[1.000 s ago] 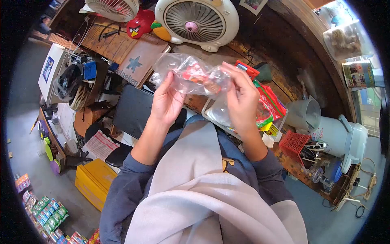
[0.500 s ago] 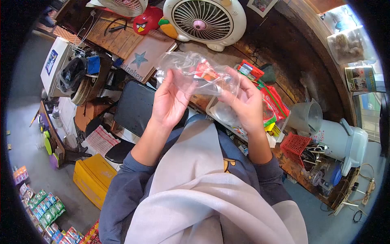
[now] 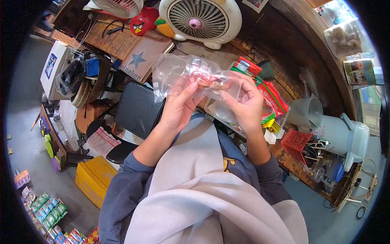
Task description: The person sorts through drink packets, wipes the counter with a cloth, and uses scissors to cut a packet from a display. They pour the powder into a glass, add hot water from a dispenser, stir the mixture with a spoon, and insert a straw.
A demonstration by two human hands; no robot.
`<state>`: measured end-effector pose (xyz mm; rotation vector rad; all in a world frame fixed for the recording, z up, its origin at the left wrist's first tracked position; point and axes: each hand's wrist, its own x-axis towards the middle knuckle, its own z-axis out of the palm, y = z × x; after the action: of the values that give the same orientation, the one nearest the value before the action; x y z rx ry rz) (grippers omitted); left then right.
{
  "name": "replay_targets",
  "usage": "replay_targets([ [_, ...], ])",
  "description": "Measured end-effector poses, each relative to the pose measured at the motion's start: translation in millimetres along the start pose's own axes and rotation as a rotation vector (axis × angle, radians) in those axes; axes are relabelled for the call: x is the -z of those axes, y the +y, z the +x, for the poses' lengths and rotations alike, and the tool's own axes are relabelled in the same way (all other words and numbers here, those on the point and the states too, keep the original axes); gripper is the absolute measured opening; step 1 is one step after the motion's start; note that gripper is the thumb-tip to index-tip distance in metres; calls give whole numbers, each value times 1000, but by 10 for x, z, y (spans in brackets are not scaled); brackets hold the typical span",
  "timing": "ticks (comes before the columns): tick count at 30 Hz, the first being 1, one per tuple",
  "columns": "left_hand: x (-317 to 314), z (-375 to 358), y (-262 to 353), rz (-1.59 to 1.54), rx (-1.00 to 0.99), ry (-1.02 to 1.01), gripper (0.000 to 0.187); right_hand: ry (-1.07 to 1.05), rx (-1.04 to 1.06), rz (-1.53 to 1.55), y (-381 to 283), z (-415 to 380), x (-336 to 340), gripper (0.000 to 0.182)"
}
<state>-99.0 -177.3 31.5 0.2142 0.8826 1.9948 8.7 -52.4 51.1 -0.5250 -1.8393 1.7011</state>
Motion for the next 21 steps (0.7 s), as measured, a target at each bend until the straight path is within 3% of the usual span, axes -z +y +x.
replay_targets([
  [4,-84,-54,26,134,-30,-29,36,11,90,-148,-64,-20,-16,37],
  [7,-36,-34,3,-8,28,13,38,57,151,-228,-70,-36,-13,38],
  [9,-48,-20,33,-167,84,-11,44,126,400,-497,-24,-46,27,37],
  [15,-36,13,56,-537,259,-105,48,222,592,-538,-52,-139,4,31],
  [21,-55,12,32,-538,266,-137,45,198,588,-504,-27,-181,61,29],
])
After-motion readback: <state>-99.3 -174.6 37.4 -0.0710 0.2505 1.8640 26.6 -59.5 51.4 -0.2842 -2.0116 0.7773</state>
